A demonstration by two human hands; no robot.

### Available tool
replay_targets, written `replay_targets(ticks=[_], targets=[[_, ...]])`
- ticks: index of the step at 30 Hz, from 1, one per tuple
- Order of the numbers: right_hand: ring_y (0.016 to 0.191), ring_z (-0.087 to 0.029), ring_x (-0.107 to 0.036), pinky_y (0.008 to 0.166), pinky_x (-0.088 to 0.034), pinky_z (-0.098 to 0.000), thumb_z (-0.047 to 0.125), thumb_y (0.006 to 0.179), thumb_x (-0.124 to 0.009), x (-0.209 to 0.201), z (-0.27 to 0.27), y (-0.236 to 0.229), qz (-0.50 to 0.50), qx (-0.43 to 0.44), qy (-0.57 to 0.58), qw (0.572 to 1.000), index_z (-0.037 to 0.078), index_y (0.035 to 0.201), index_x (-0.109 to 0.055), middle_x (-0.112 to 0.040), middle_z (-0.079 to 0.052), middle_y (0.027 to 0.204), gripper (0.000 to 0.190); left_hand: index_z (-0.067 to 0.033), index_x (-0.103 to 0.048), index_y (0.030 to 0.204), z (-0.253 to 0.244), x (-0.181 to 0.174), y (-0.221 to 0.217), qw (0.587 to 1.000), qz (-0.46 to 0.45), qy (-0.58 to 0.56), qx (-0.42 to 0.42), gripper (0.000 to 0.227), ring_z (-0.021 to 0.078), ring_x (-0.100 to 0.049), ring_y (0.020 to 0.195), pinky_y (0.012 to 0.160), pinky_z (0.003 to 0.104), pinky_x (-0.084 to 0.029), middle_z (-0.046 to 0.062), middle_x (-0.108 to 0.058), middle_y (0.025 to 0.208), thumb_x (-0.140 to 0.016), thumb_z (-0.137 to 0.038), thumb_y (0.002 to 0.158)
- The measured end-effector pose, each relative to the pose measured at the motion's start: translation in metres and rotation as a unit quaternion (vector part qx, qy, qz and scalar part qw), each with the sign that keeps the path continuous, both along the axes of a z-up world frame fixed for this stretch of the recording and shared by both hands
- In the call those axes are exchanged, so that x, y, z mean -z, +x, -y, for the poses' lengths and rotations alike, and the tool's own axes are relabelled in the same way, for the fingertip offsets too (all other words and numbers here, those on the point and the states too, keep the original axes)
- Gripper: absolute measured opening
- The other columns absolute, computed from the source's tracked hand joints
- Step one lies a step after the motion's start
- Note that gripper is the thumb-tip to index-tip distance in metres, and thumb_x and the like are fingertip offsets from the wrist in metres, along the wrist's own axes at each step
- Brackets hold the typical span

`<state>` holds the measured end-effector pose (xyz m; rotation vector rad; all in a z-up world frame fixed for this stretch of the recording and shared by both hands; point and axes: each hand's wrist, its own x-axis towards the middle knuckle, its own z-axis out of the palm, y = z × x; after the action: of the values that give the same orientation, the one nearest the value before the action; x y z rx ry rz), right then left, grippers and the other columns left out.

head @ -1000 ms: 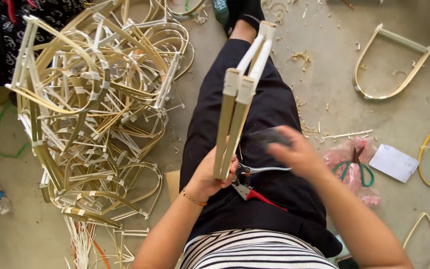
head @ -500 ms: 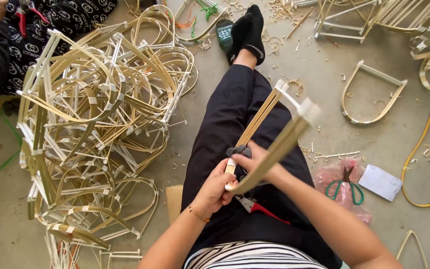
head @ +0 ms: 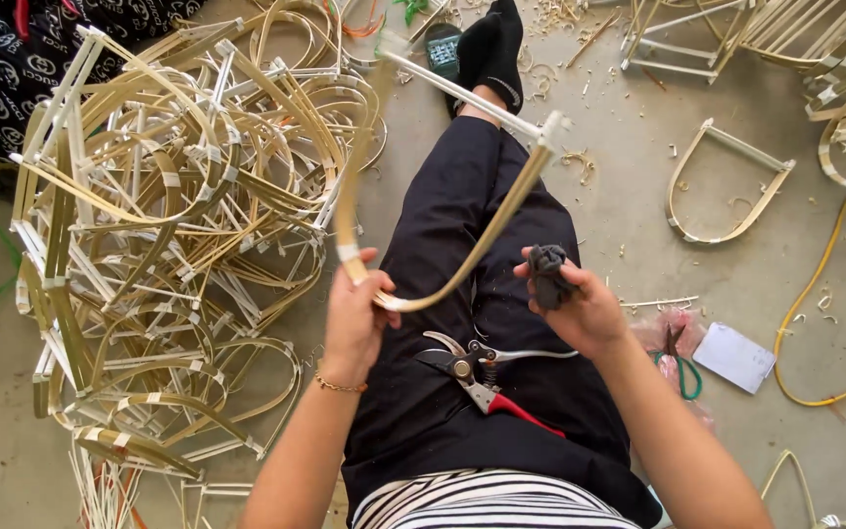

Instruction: Assembling and securing bamboo strips into circular frames using pliers and white adhesive tape.

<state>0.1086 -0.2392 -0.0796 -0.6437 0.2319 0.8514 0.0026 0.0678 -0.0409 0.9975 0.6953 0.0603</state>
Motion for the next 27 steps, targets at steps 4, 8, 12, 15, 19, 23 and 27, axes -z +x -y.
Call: replay_targets(ticks=[4,8,12,15,19,23,27], targets=[[0.098,-0.016,-0.059,0.084,-0.047,-0.0370,0.022,0.102,-0.061,0.005,0.008,-0.001,0.027,0.005,-0.007,1.000,0.005,0.143,-0.057,-0.065,-0.009,0.118,0.045,-0.0080,-0.042,0.126,-0.004,-0.029,0.005,0.994,0.033,0.084,-0.059,0.030,0.0156,-0.064,0.059,0.050,0.030,-0.057,0.007,-0.062,0.086,-0.053,-0.004,0.098],[0.105,-0.016,-0.064,0.093,-0.052,-0.0381,0.013,0.095,-0.064,-0.005,0.003,0.000,0.160,-0.049,-0.138,0.976,0.006,0.137,-0.056,-0.064,-0.005,0.118,0.043,-0.0083,-0.041,0.116,0.000,-0.020,-0.005,0.970,0.070,0.221,-0.071,0.024,0.0136,-0.067,0.071,0.062,0.028,-0.060,0.007,-0.061,0.091,-0.057,-0.004,0.100],[0.093,-0.024,-0.055,0.083,-0.045,-0.0389,0.007,0.099,-0.068,0.001,0.010,-0.008,0.292,-0.099,-0.335,0.890,0.004,0.146,-0.061,-0.057,-0.012,0.109,0.048,-0.0063,-0.042,0.111,0.010,-0.012,-0.014,0.951,0.121,0.278,-0.055,0.022,0.0110,-0.066,0.077,0.069,0.027,-0.060,0.005,-0.060,0.094,-0.062,-0.002,0.102],[0.090,-0.030,-0.060,0.075,-0.050,-0.0403,0.013,0.094,-0.066,-0.027,0.002,-0.008,0.192,-0.096,-0.229,0.950,0.005,0.142,-0.059,-0.063,-0.019,0.106,0.049,-0.0065,-0.042,0.110,0.024,-0.006,-0.017,0.944,0.139,0.292,-0.058,0.024,0.0099,-0.063,0.080,0.072,0.026,-0.058,0.005,-0.060,0.097,-0.064,-0.002,0.101],[0.097,-0.030,-0.071,0.079,-0.060,-0.0426,0.022,0.094,-0.066,0.001,-0.003,-0.023,0.116,-0.034,-0.053,0.991,0.005,0.120,-0.052,-0.068,-0.018,0.108,0.035,-0.0063,-0.043,0.109,0.041,-0.001,-0.023,0.931,0.148,0.330,-0.052,0.025,0.0099,-0.061,0.082,0.075,0.025,-0.054,0.006,-0.062,0.097,-0.066,-0.002,0.100],[0.082,-0.021,-0.064,0.071,-0.054,-0.0369,0.016,0.095,-0.069,-0.031,-0.039,-0.025,0.107,-0.005,-0.050,0.993,0.015,0.119,-0.047,-0.062,-0.009,0.099,0.033,-0.0067,-0.043,0.104,0.058,-0.003,-0.027,0.908,0.143,0.392,-0.028,0.027,0.0107,-0.063,0.079,0.072,0.026,-0.053,0.006,-0.067,0.095,-0.070,-0.002,0.099],[0.069,-0.012,-0.058,0.064,-0.048,-0.0271,0.019,0.088,-0.071,-0.032,-0.064,-0.024,0.097,-0.107,-0.093,0.985,0.017,0.134,-0.056,-0.061,0.000,0.085,0.049,-0.0079,-0.047,0.106,0.073,-0.011,-0.033,0.863,0.162,0.477,0.047,0.030,0.0161,-0.069,0.081,0.073,0.029,-0.055,0.006,-0.068,0.094,-0.074,-0.003,0.096]])
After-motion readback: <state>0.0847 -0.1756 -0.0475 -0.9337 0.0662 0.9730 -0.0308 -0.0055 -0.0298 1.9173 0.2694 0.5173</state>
